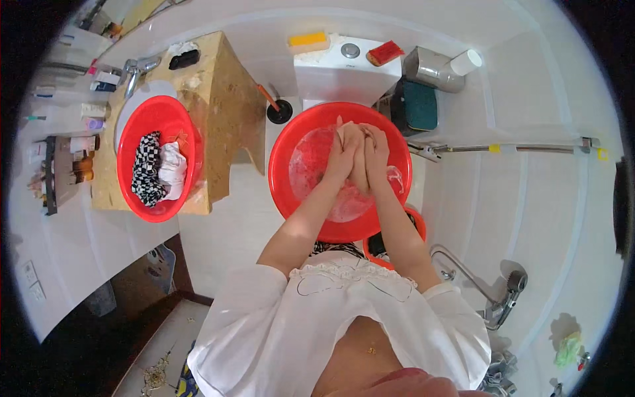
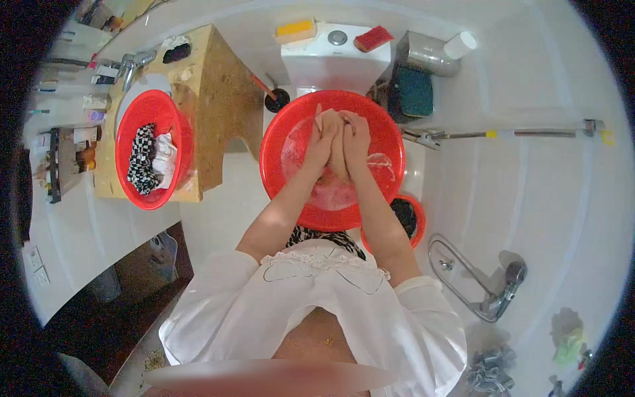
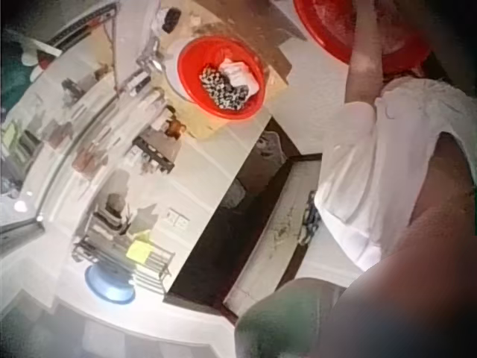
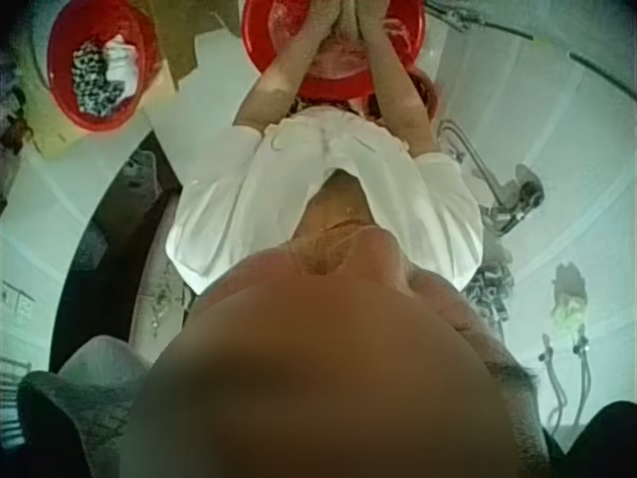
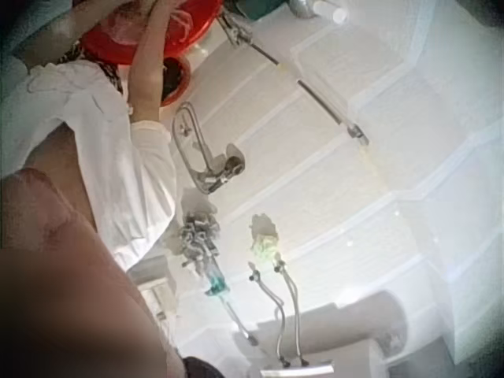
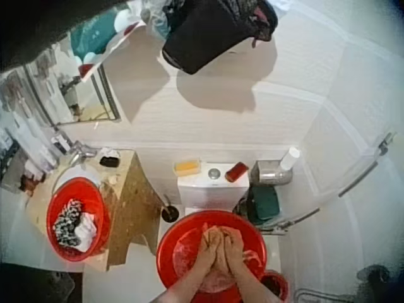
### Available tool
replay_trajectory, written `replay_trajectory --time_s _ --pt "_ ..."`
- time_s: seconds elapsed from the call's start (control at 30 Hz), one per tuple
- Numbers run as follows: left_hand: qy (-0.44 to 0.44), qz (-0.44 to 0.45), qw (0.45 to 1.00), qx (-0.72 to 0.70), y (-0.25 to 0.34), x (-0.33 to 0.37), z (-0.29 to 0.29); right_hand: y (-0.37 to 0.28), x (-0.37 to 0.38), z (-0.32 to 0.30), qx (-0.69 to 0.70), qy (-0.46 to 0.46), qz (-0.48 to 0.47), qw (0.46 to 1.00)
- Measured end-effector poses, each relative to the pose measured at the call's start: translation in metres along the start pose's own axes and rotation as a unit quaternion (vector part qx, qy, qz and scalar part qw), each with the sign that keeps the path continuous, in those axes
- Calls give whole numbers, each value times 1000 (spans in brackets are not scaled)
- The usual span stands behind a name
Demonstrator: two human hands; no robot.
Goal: Hand wash several items of clothing in a red basin inside a bathroom.
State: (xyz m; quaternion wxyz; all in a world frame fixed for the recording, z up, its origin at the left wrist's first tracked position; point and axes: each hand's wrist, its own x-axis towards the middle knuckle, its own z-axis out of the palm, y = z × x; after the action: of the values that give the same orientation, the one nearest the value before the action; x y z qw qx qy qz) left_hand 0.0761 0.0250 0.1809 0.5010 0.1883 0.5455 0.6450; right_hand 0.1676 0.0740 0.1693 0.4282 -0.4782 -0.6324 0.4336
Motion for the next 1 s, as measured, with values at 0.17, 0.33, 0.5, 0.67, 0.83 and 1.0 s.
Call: replay_trajectory --time_s 0.17,0.33,0.5,0.67,0.83,1.0 --pt "4 69 991 117 18 4 2 -44 -2 4 -67 3 -7 998" --pt "14 182 971 156 60 -9 24 -66 0 2 17 49 32 998" --pt "5 171 969 176 55 -3 16 -85 -5 7 66 69 5 995" --pt "-15 199 964 176 64 -10 23 -88 -6 -1 64 50 3 997" --pt "-27 190 964 184 74 -13 23 -97 -5 -4 74 31 -21 997" --pt "-40 150 970 186 68 -9 19 -80 3 -8 82 -20 33 996"
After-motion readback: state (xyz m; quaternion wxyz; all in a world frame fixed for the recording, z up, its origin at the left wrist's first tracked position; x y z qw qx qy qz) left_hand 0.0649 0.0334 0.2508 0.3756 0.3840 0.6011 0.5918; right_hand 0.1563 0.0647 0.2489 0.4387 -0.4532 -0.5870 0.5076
